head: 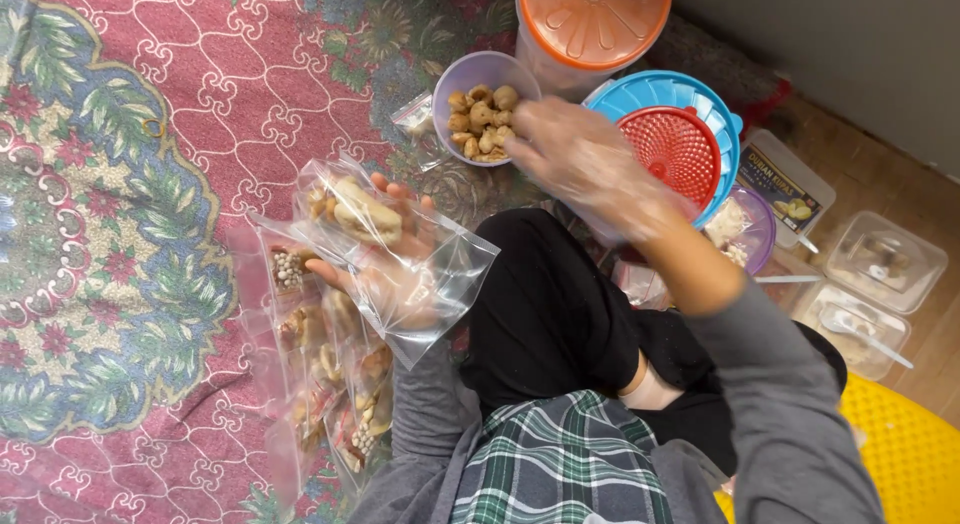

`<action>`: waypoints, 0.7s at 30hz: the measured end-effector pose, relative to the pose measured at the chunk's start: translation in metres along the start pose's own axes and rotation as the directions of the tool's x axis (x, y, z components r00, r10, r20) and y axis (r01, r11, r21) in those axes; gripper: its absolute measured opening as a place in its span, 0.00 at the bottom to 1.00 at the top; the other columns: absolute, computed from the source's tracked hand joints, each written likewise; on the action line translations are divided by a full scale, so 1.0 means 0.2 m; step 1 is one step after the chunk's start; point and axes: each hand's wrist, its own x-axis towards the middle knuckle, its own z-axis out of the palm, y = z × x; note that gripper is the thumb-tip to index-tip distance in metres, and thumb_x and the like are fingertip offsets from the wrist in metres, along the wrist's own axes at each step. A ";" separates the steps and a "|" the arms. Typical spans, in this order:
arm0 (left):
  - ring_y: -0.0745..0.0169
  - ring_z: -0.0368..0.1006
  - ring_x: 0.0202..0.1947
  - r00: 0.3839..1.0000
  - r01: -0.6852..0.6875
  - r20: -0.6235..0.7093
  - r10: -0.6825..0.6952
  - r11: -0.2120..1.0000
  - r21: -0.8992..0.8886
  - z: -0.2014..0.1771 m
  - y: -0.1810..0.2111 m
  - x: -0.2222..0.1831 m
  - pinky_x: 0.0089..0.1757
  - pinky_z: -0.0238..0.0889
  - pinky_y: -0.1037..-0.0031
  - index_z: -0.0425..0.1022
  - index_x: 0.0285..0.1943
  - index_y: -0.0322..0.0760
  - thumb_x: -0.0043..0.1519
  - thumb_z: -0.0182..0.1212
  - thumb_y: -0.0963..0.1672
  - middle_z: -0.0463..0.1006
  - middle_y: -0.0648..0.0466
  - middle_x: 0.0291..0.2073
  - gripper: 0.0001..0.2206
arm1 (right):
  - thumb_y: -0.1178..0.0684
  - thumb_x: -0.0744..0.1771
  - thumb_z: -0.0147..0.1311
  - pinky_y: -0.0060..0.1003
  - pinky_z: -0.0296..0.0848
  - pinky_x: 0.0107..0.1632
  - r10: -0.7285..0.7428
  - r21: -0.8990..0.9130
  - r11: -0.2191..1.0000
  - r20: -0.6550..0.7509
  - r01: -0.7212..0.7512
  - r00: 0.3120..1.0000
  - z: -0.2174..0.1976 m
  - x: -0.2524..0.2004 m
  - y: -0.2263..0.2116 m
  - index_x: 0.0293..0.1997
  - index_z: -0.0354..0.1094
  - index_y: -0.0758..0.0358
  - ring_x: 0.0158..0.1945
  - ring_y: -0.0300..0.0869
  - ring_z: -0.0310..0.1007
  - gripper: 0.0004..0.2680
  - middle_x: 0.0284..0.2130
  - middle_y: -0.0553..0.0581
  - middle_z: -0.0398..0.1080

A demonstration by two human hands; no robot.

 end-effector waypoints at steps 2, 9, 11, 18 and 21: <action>0.36 0.59 0.66 1.000 0.010 0.018 -0.010 0.999 -0.031 -0.02 -0.01 -0.01 0.66 0.43 0.33 0.50 0.77 0.39 0.56 0.59 0.62 0.56 0.38 0.70 0.44 | 0.40 0.71 0.47 0.57 0.71 0.39 0.014 -0.062 0.998 -0.001 -0.014 1.000 0.37 0.20 0.15 0.43 0.62 0.57 0.40 0.60 0.72 0.12 0.33 0.62 0.65; 0.34 0.59 0.67 0.997 0.080 0.017 -0.080 0.996 -0.036 -0.05 0.00 -0.02 0.66 0.40 0.31 0.52 0.76 0.38 0.54 0.64 0.60 0.56 0.38 0.71 0.45 | 0.42 0.66 0.58 0.57 0.73 0.46 0.423 -0.420 0.854 0.213 -0.308 0.881 1.05 0.53 0.37 0.72 0.48 0.50 0.59 0.54 0.61 0.27 0.57 0.57 0.65; 0.34 0.59 0.67 0.997 0.083 0.012 -0.082 0.996 -0.043 -0.10 0.00 -0.01 0.65 0.40 0.30 0.51 0.77 0.40 0.53 0.65 0.61 0.56 0.38 0.71 0.46 | 0.42 0.63 0.63 0.53 0.75 0.46 0.438 -0.371 0.857 0.160 -0.357 0.885 1.19 0.56 0.48 0.65 0.55 0.50 0.56 0.51 0.63 0.25 0.52 0.53 0.65; 0.35 0.57 0.68 0.993 0.112 -0.024 -0.113 0.992 -0.064 -0.20 -0.02 0.05 0.66 0.35 0.29 0.50 0.77 0.46 0.52 0.66 0.60 0.52 0.41 0.73 0.46 | 0.49 0.65 0.59 0.49 0.76 0.55 0.391 -0.046 0.917 0.299 -0.396 0.871 0.93 0.54 0.45 0.59 0.65 0.56 0.55 0.55 0.74 0.16 0.47 0.58 0.70; 0.35 0.57 0.68 0.991 0.131 -0.022 -0.133 0.988 -0.083 -0.19 -0.04 0.06 0.66 0.35 0.29 0.51 0.77 0.46 0.52 0.65 0.62 0.53 0.42 0.73 0.46 | 0.43 0.63 0.61 0.51 0.75 0.56 0.409 0.081 0.895 0.244 -0.439 0.879 0.92 0.57 0.44 0.51 0.65 0.53 0.53 0.56 0.74 0.15 0.45 0.59 0.70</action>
